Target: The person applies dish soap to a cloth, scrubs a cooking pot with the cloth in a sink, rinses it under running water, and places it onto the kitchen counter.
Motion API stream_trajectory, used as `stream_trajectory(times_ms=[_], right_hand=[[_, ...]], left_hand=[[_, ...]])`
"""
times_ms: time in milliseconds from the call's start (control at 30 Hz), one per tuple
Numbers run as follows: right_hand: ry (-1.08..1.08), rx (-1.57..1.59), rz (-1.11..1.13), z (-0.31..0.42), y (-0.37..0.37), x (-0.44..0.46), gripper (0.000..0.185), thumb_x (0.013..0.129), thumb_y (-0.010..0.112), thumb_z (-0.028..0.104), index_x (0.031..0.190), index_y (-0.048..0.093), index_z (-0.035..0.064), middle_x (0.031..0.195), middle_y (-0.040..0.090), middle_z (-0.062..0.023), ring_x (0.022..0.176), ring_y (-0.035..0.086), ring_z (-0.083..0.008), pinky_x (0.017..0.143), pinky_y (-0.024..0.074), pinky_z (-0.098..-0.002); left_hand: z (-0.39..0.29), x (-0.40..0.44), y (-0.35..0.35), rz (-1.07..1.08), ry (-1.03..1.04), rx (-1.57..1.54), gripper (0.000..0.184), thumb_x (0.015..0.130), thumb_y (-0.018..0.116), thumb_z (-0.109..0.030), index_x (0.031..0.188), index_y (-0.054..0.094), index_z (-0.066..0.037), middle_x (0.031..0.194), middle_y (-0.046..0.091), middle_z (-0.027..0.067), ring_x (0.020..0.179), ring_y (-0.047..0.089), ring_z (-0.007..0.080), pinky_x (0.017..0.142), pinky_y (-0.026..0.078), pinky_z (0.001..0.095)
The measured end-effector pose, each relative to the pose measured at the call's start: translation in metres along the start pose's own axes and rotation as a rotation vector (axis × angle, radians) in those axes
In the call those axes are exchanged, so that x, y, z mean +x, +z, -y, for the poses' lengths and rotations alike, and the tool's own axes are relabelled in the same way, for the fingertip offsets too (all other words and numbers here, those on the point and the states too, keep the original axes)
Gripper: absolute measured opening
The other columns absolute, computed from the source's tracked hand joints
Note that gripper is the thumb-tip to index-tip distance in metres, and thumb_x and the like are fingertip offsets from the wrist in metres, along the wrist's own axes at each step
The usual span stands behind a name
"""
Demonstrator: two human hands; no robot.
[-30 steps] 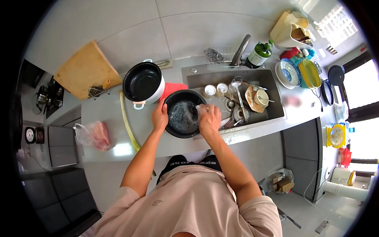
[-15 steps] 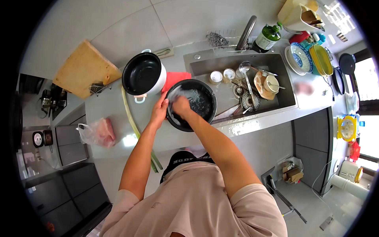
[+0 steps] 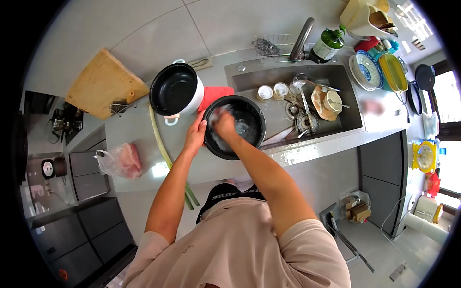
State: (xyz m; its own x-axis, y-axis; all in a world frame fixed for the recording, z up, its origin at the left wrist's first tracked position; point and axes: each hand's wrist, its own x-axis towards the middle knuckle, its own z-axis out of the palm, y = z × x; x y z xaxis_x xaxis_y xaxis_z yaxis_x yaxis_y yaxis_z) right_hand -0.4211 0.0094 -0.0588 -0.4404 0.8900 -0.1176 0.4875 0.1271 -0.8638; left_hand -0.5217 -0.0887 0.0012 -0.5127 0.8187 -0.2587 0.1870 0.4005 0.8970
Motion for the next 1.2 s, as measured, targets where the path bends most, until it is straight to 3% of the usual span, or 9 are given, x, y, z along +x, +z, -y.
stream_trajectory(times_ms=[133, 200, 333, 600, 867, 933, 1000, 1067, 1200], right_hand=[[0.337, 0.285, -0.245, -0.003, 0.002, 0.005, 0.038, 0.076, 0.08, 0.014, 0.11, 0.068, 0.003, 0.104, 0.073, -0.0257, 0.101, 0.071, -0.0427, 0.092, 0.056, -0.0484], [-0.209, -0.19, 0.462, -0.028, -0.001, -0.001, 0.034, 0.077, 0.078, 0.014, 0.108, 0.069, 0.0028, 0.104, 0.074, -0.0248, 0.103, 0.071, -0.0428, 0.092, 0.0558, -0.0493], [-0.348, -0.408, 0.708, -0.036, -0.011, -0.015, 0.03, 0.079, 0.072, 0.011, 0.108, 0.07, 0.0036, 0.102, 0.074, -0.0244, 0.103, 0.071, -0.0432, 0.09, 0.0562, -0.0495], [0.416, 0.371, -0.515, -0.021, 0.018, 0.022, 0.04, 0.079, 0.084, 0.019, 0.11, 0.069, 0.0, 0.108, 0.074, -0.0244, 0.105, 0.071, -0.0424, 0.092, 0.0569, -0.0457], [-0.363, -0.473, 0.767, -0.008, -0.02, -0.012, 0.021, 0.086, 0.066, 0.009, 0.104, 0.073, 0.001, 0.106, 0.074, -0.0257, 0.106, 0.071, -0.042, 0.092, 0.0568, -0.0496], [-0.316, -0.471, 0.598, -0.012, -0.014, 0.0, 0.02, 0.088, 0.066, 0.011, 0.103, 0.072, 0.0012, 0.108, 0.073, -0.0251, 0.104, 0.071, -0.0439, 0.09, 0.0574, -0.0499], [-0.408, -0.43, 0.304, -0.022, 0.005, 0.021, 0.018, 0.084, 0.07, 0.005, 0.1, 0.068, -0.0018, 0.093, 0.072, -0.0251, 0.091, 0.072, -0.0419, 0.077, 0.0577, -0.0482], [0.407, 0.346, -0.328, -0.003, -0.001, 0.029, 0.019, 0.086, 0.071, 0.008, 0.102, 0.065, -0.0005, 0.09, 0.071, -0.0217, 0.087, 0.071, -0.0351, 0.078, 0.0561, -0.0442], [0.349, 0.499, -0.497, -0.009, 0.015, 0.023, 0.023, 0.082, 0.07, 0.0, 0.104, 0.065, 0.0018, 0.097, 0.072, -0.0185, 0.094, 0.071, -0.0286, 0.085, 0.0543, -0.0397]], left_hand=[[-0.001, 0.003, -0.002, 0.039, -0.059, 0.008, 0.042, 0.11, 0.051, -0.017, 0.152, 0.052, -0.019, 0.14, 0.064, 0.0159, 0.125, 0.061, 0.0302, 0.107, 0.044, 0.0357], [0.001, 0.005, -0.003, 0.043, -0.044, 0.008, 0.043, 0.11, 0.051, -0.017, 0.152, 0.051, -0.019, 0.14, 0.064, 0.0164, 0.126, 0.061, 0.0305, 0.107, 0.044, 0.0358], [-0.001, 0.004, -0.002, 0.046, -0.028, 0.053, 0.043, 0.11, 0.051, -0.018, 0.153, 0.051, -0.018, 0.141, 0.064, 0.0164, 0.128, 0.061, 0.0306, 0.108, 0.044, 0.0364], [-0.004, 0.001, 0.0, 0.009, -0.051, 0.087, 0.043, 0.11, 0.051, -0.02, 0.153, 0.051, -0.018, 0.144, 0.062, 0.0161, 0.129, 0.061, 0.032, 0.108, 0.045, 0.0378], [0.014, 0.007, -0.001, 0.031, -0.044, 0.06, 0.044, 0.11, 0.051, -0.021, 0.154, 0.049, -0.02, 0.147, 0.059, 0.0185, 0.133, 0.058, 0.0337, 0.109, 0.045, 0.0387], [0.047, 0.02, 0.003, -0.081, 0.341, 0.252, 0.045, 0.112, 0.046, -0.026, 0.157, 0.046, -0.025, 0.131, 0.066, 0.0076, 0.091, 0.069, 0.0185, 0.056, 0.062, 0.0328], [0.043, 0.017, 0.002, -0.023, 0.179, 0.18, 0.045, 0.113, 0.046, -0.027, 0.158, 0.045, -0.025, 0.13, 0.065, 0.0071, 0.088, 0.069, 0.0175, 0.056, 0.062, 0.0331], [0.018, 0.006, -0.002, 0.034, 0.013, 0.111, 0.046, 0.113, 0.045, -0.028, 0.159, 0.044, -0.025, 0.128, 0.065, 0.0066, 0.084, 0.069, 0.0166, 0.056, 0.062, 0.0335], [-0.012, -0.008, -0.001, 0.075, -0.187, -0.075, 0.047, 0.113, 0.045, -0.03, 0.16, 0.041, -0.028, 0.122, 0.066, 0.0055, 0.079, 0.068, 0.0146, 0.054, 0.062, 0.0338]])
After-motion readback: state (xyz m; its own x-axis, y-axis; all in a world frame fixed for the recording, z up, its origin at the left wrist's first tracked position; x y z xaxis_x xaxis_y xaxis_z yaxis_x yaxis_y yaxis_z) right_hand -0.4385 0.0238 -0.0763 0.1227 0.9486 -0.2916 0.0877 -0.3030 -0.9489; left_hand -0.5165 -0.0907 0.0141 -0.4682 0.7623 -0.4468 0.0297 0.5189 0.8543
